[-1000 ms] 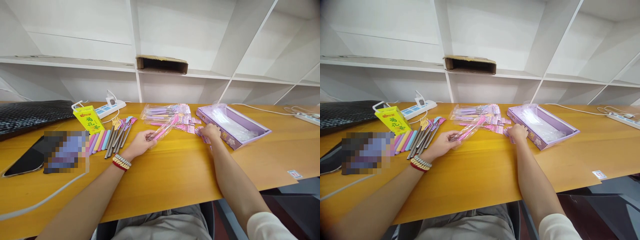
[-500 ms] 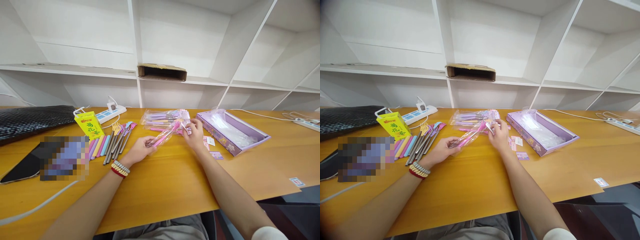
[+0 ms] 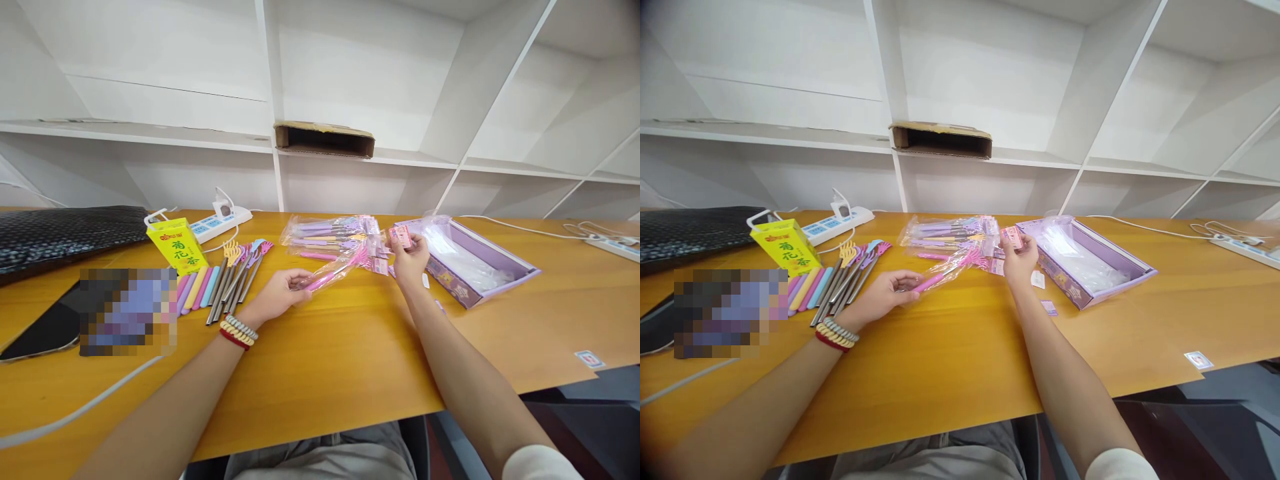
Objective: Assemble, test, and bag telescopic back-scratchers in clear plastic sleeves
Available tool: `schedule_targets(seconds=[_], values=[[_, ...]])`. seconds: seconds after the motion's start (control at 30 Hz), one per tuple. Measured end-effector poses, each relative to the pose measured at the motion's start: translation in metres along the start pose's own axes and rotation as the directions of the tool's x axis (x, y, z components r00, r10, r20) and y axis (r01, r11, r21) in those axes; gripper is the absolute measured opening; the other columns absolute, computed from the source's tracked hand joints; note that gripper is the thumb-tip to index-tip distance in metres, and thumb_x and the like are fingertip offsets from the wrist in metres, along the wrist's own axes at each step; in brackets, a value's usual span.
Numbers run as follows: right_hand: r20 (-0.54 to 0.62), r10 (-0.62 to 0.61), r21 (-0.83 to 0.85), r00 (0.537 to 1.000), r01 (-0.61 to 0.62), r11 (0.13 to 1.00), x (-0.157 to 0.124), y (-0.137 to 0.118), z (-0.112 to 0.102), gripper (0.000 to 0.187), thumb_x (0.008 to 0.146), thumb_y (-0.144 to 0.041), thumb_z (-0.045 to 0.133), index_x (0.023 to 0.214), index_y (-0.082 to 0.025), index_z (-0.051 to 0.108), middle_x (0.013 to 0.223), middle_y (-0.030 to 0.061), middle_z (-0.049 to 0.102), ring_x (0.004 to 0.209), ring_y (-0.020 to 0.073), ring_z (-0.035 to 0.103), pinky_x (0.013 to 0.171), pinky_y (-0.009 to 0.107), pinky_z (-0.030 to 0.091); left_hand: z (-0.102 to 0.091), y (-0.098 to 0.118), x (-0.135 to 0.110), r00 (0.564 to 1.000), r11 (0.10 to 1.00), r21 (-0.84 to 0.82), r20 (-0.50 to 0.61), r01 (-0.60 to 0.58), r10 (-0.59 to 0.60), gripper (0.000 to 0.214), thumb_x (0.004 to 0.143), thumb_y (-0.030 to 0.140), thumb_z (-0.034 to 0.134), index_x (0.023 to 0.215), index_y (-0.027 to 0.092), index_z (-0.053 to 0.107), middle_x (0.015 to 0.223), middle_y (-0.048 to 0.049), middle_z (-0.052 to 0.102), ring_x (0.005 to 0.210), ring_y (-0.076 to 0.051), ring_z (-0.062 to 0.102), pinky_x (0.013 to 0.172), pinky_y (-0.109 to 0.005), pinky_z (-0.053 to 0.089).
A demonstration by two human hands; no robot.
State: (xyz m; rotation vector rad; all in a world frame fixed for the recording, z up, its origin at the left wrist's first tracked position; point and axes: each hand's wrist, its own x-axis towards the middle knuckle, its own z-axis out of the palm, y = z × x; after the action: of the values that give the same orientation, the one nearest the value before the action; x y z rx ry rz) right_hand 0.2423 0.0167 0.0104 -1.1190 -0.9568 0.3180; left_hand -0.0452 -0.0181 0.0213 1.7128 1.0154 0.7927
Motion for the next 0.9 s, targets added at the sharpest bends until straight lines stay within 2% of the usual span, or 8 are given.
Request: schedule_targets(seconds=[0.1,0.23,0.43,0.53,0.67,0.77,0.9], values=[[0.012,0.09,0.154,0.996,-0.091,0.984,0.004,0.001,0.0,0.041,0.063,-0.038,0.065,0.094,-0.018,0.049,0.076,0.0008,0.062,0.064,0.0149,0.061,0.062,0.029,0.049,-0.002,-0.001,0.0,0.999,0.998,-0.04,-0.006,0.043,-0.043,0.043,0.063,0.029,0.07,0.101,0.013,0.061,0.092,-0.0069,0.065,0.081,-0.018,0.06,0.064,-0.027,0.049],[0.029,0.166,0.269,0.986,-0.168,0.948,0.005,0.001,0.001,0.035,0.057,-0.033,0.068,0.086,-0.017,0.056,0.072,-0.0007,0.062,0.061,0.0133,0.059,0.06,0.028,0.049,-0.004,0.0,0.0,0.995,0.992,-0.086,0.011,0.096,-0.095,0.046,0.062,0.031,0.071,0.103,0.014,0.059,0.089,-0.0061,0.064,0.074,-0.016,0.06,0.057,-0.024,0.047],[0.034,0.22,0.39,0.975,-0.216,0.895,0.003,-0.003,0.004,0.035,0.047,-0.021,0.072,0.076,-0.019,0.053,0.068,-0.0029,0.06,0.058,0.0117,0.055,0.059,0.028,0.048,-0.001,0.004,-0.002,0.994,0.989,-0.103,0.031,0.107,-0.104,0.044,0.06,0.032,0.072,0.099,0.014,0.061,0.086,-0.0056,0.064,0.071,-0.016,0.059,0.055,-0.023,0.047],[0.096,0.218,0.357,0.971,-0.238,0.903,0.004,-0.002,0.003,0.035,0.046,-0.019,0.07,0.077,-0.019,0.053,0.069,-0.0027,0.06,0.059,0.0123,0.055,0.057,0.028,0.048,-0.001,0.004,-0.003,0.994,0.99,-0.094,0.038,0.107,-0.104,0.044,0.062,0.034,0.07,0.099,0.013,0.061,0.082,-0.0053,0.064,0.071,-0.017,0.06,0.053,-0.024,0.046],[0.233,0.233,0.201,0.944,-0.281,0.938,0.006,0.001,-0.003,0.027,0.053,-0.021,0.065,0.078,-0.017,0.058,0.069,-0.0021,0.059,0.059,0.0119,0.055,0.056,0.027,0.048,-0.002,0.004,-0.002,0.995,0.992,-0.078,0.026,0.1,-0.098,0.044,0.061,0.034,0.07,0.099,0.013,0.061,0.084,-0.006,0.065,0.073,-0.018,0.061,0.054,-0.024,0.047],[0.27,0.227,0.075,0.936,-0.256,0.964,0.008,0.002,-0.008,0.019,0.058,-0.022,0.062,0.076,-0.016,0.057,0.07,-0.0021,0.059,0.063,0.0124,0.057,0.057,0.026,0.049,-0.004,0.003,-0.001,0.995,0.992,-0.072,0.014,0.1,-0.1,0.044,0.058,0.033,0.071,0.097,0.013,0.062,0.088,-0.0068,0.066,0.074,-0.018,0.061,0.055,-0.024,0.047],[0.31,0.249,-0.052,0.918,-0.245,0.968,0.01,0.0,-0.011,0.019,0.066,-0.03,0.057,0.079,-0.016,0.058,0.076,0.0016,0.063,0.068,0.0133,0.061,0.056,0.023,0.047,-0.005,0.002,-0.001,0.992,0.988,-0.095,0.008,0.123,-0.123,0.046,0.058,0.033,0.072,0.098,0.013,0.062,0.087,-0.0069,0.065,0.072,-0.017,0.06,0.055,-0.024,0.047]])
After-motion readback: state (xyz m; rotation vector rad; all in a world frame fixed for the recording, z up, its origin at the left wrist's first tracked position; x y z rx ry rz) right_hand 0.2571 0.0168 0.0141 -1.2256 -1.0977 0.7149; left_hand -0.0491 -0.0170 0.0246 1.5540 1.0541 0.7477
